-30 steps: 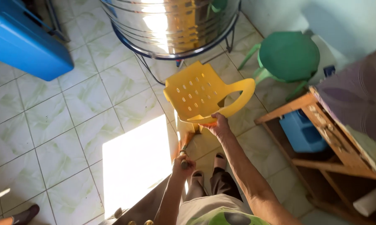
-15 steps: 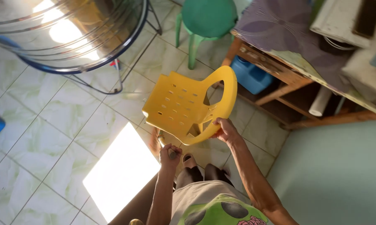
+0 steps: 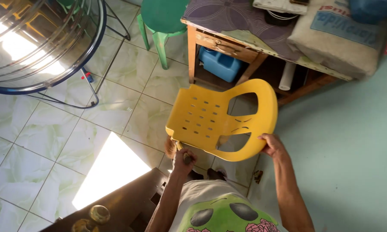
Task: Sweep the tiled floor using a broom, moving chairs and navigating around storage tanks.
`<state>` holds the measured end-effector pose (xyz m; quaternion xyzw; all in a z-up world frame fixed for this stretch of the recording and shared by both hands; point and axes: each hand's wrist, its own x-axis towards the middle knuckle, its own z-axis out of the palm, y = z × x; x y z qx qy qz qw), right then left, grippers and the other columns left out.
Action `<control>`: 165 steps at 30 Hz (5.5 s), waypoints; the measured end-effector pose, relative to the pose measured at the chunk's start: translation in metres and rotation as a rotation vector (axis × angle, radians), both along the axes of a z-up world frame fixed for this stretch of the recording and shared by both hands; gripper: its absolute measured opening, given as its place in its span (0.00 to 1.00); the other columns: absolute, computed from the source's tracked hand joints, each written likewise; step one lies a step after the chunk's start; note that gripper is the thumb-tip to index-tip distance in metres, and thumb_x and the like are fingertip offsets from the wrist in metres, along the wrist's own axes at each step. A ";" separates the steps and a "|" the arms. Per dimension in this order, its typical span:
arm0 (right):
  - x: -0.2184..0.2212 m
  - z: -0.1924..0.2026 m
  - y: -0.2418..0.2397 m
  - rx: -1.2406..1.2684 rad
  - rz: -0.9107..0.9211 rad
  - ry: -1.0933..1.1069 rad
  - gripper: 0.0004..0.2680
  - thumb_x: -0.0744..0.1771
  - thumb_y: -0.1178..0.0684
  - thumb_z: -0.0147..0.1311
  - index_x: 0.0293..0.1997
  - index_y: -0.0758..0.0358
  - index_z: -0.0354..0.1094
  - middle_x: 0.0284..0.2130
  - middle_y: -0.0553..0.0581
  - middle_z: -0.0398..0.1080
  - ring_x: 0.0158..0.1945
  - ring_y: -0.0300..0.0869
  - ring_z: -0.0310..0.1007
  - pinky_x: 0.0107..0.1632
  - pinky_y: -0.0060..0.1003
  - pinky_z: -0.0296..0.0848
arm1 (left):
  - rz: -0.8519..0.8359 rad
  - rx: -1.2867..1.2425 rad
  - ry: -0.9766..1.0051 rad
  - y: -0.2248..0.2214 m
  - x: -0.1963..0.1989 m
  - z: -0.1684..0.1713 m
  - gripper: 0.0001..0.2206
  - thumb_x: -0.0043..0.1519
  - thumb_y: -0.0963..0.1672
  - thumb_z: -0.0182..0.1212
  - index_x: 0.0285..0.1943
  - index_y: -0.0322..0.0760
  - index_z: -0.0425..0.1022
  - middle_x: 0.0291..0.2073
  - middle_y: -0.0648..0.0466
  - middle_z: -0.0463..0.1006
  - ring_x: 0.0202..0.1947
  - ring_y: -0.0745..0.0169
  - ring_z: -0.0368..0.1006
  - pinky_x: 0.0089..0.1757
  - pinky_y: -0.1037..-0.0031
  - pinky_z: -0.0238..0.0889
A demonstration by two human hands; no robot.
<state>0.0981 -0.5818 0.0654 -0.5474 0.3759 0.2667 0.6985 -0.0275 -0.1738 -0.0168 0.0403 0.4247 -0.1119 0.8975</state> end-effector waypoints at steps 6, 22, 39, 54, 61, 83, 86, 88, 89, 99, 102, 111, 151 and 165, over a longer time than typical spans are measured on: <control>-0.032 0.040 -0.118 -0.319 -0.016 -0.049 0.19 0.66 0.57 0.56 0.63 0.73 0.61 0.52 0.72 0.70 0.50 0.62 0.76 0.44 0.64 0.79 | -0.123 -0.050 -0.019 -0.071 -0.022 0.005 0.08 0.61 0.41 0.56 0.27 0.36 0.67 0.18 0.52 0.70 0.21 0.58 0.67 0.29 0.70 0.68; -0.064 0.027 -0.251 -0.832 -0.226 -0.093 0.09 0.66 0.60 0.61 0.47 0.74 0.68 0.42 0.61 0.72 0.38 0.45 0.71 0.31 0.52 0.72 | -0.177 -0.126 0.089 -0.137 -0.024 0.026 0.05 0.59 0.40 0.56 0.30 0.36 0.67 0.18 0.52 0.70 0.21 0.59 0.66 0.30 0.68 0.64; -0.094 0.057 -0.235 -1.174 0.048 -0.422 0.14 0.64 0.56 0.56 0.54 0.73 0.68 0.43 0.71 0.75 0.43 0.57 0.75 0.51 0.50 0.73 | -0.194 -0.251 0.195 -0.170 -0.032 0.016 0.05 0.63 0.42 0.53 0.37 0.36 0.64 0.21 0.54 0.66 0.20 0.61 0.64 0.26 0.74 0.63; -0.121 0.104 -0.165 -1.181 -0.085 -0.272 0.24 0.64 0.65 0.53 0.69 0.61 0.57 0.57 0.68 0.69 0.59 0.59 0.71 0.64 0.50 0.67 | 0.131 -0.106 0.381 -0.085 -0.144 -0.031 0.05 0.64 0.39 0.49 0.42 0.31 0.57 0.24 0.50 0.64 0.20 0.61 0.63 0.23 0.74 0.64; -0.108 0.069 -0.142 -1.886 0.270 -0.808 0.18 0.65 0.59 0.57 0.61 0.67 0.61 0.51 0.71 0.71 0.55 0.63 0.73 0.55 0.50 0.73 | 0.214 -0.004 0.280 -0.107 -0.121 0.017 0.05 0.65 0.40 0.54 0.42 0.34 0.61 0.25 0.52 0.67 0.23 0.62 0.67 0.25 0.73 0.66; -0.057 -0.076 0.250 0.476 0.141 0.170 0.10 0.69 0.45 0.52 0.35 0.59 0.69 0.22 0.53 0.68 0.18 0.40 0.68 0.19 0.35 0.68 | -0.523 0.507 -0.080 -0.044 0.037 0.040 0.15 0.68 0.53 0.52 0.40 0.42 0.70 0.20 0.60 0.66 0.13 0.71 0.59 0.18 0.78 0.55; -0.043 -0.094 0.293 0.230 0.027 0.110 0.09 0.69 0.51 0.56 0.31 0.64 0.68 0.24 0.56 0.69 0.20 0.42 0.68 0.22 0.38 0.69 | -0.414 0.508 -0.034 -0.022 0.060 0.026 0.15 0.67 0.54 0.56 0.39 0.43 0.73 0.19 0.62 0.66 0.14 0.72 0.59 0.18 0.78 0.53; -0.041 -0.085 0.321 0.103 -0.024 0.097 0.09 0.68 0.53 0.57 0.30 0.67 0.68 0.25 0.58 0.69 0.22 0.43 0.69 0.23 0.39 0.69 | -0.373 0.528 0.006 -0.006 0.070 0.035 0.14 0.66 0.54 0.58 0.39 0.44 0.74 0.20 0.62 0.67 0.17 0.72 0.60 0.20 0.77 0.54; -0.041 -0.076 0.332 0.052 -0.074 0.063 0.09 0.68 0.53 0.57 0.30 0.68 0.69 0.26 0.58 0.70 0.24 0.43 0.70 0.25 0.39 0.70 | -0.443 0.620 0.014 0.001 0.074 0.044 0.14 0.65 0.53 0.59 0.38 0.41 0.76 0.23 0.60 0.72 0.21 0.70 0.65 0.25 0.75 0.59; 0.070 -0.249 0.372 0.223 -0.336 0.152 0.05 0.66 0.60 0.54 0.42 0.65 0.61 0.30 0.57 0.67 0.26 0.45 0.69 0.26 0.44 0.71 | -0.847 0.996 0.107 0.047 0.201 -0.067 0.16 0.59 0.50 0.65 0.37 0.30 0.81 0.30 0.48 0.81 0.32 0.57 0.75 0.34 0.64 0.70; 0.109 -0.191 0.386 0.229 0.029 0.339 0.06 0.65 0.60 0.47 0.43 0.71 0.61 0.33 0.64 0.73 0.28 0.48 0.77 0.28 0.48 0.80 | -0.594 0.685 0.272 0.053 0.201 -0.101 0.15 0.59 0.49 0.67 0.37 0.29 0.78 0.30 0.48 0.79 0.31 0.55 0.74 0.31 0.60 0.72; 0.070 -0.223 0.415 -0.108 0.396 0.249 0.09 0.66 0.57 0.53 0.44 0.71 0.58 0.30 0.61 0.69 0.27 0.45 0.72 0.25 0.45 0.73 | -0.031 0.487 0.337 0.077 0.142 -0.161 0.11 0.59 0.44 0.70 0.38 0.30 0.75 0.29 0.50 0.75 0.27 0.57 0.72 0.27 0.63 0.70; 0.116 0.001 0.443 0.140 0.961 0.126 0.11 0.69 0.52 0.48 0.55 0.57 0.70 0.31 0.53 0.74 0.25 0.37 0.69 0.28 0.34 0.69 | 0.224 0.674 0.656 0.069 0.181 0.051 0.13 0.61 0.48 0.55 0.50 0.40 0.71 0.37 0.54 0.77 0.38 0.60 0.74 0.40 0.69 0.67; 0.297 -0.238 0.556 0.110 0.716 -0.031 0.03 0.67 0.55 0.49 0.35 0.60 0.63 0.25 0.52 0.65 0.23 0.41 0.66 0.24 0.40 0.68 | 0.388 0.499 0.241 0.211 0.343 -0.089 0.10 0.63 0.47 0.62 0.47 0.39 0.81 0.37 0.54 0.80 0.36 0.66 0.75 0.38 0.73 0.71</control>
